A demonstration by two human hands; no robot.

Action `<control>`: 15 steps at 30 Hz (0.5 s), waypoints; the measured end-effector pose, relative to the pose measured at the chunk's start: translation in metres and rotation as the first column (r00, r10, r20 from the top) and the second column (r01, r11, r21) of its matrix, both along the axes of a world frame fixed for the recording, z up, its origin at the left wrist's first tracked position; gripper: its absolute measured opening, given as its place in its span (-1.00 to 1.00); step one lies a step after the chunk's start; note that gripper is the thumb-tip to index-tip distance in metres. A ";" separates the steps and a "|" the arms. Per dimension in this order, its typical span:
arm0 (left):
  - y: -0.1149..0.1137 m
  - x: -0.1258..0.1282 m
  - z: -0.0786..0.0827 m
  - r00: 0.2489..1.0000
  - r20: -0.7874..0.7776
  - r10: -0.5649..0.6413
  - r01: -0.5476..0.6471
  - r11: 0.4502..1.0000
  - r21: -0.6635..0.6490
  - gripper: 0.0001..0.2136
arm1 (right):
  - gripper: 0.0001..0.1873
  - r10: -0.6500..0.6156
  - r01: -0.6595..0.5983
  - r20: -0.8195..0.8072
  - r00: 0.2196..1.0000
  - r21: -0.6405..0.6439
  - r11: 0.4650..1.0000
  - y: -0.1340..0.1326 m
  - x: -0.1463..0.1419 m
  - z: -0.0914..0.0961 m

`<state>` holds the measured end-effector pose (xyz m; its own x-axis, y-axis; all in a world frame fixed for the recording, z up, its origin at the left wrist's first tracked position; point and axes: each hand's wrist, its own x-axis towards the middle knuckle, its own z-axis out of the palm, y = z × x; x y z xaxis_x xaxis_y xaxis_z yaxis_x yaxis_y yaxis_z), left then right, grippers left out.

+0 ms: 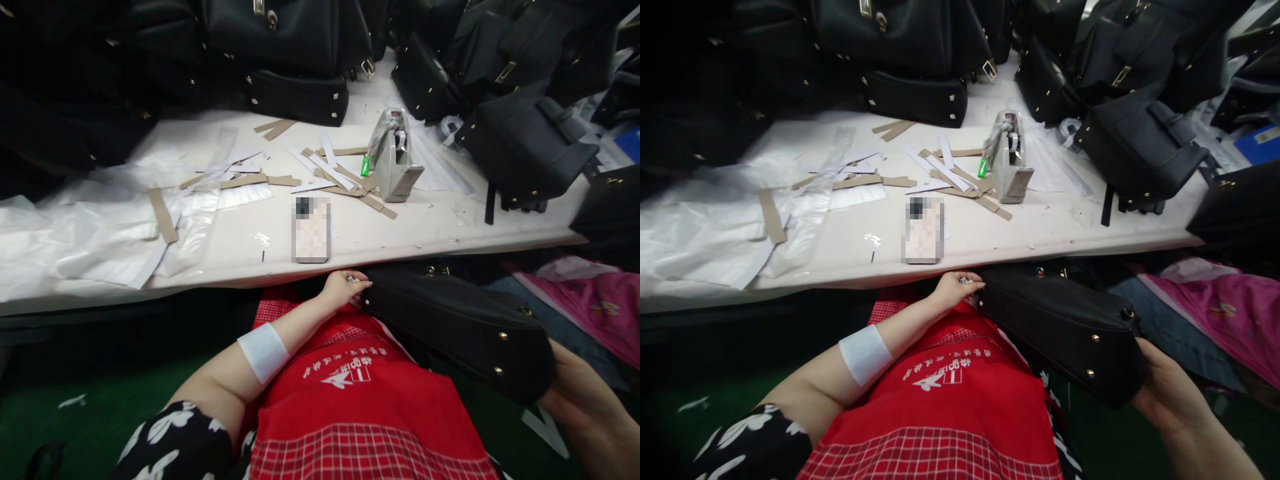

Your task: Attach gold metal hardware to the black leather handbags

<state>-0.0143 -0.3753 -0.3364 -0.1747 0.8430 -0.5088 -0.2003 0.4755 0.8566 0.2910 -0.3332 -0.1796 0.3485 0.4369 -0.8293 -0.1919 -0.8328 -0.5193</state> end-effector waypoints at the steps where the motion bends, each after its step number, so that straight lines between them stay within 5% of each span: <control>1: 0.000 0.000 0.000 1.000 0.014 -0.011 0.011 1.000 0.002 -0.83 | -0.75 0.000 0.000 -0.001 1.000 0.000 1.000 0.001 -0.001 0.001; 9: -0.012 -0.005 -0.007 0.963 0.214 -0.166 0.167 0.986 0.014 -0.75 | -0.74 0.051 -0.048 -0.045 0.998 0.062 0.997 0.003 0.006 -0.002; 15: -0.034 -0.016 -0.016 0.951 0.274 -0.145 0.148 0.989 0.010 -0.73 | -0.69 0.012 -0.006 -0.068 0.998 0.090 0.996 0.004 -0.009 0.000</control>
<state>-0.0300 -0.4096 -0.3526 0.0968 0.8434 -0.5284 -0.3533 0.5255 0.7740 0.2819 -0.3294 -0.1794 0.2874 0.5132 -0.8087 -0.2221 -0.7856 -0.5775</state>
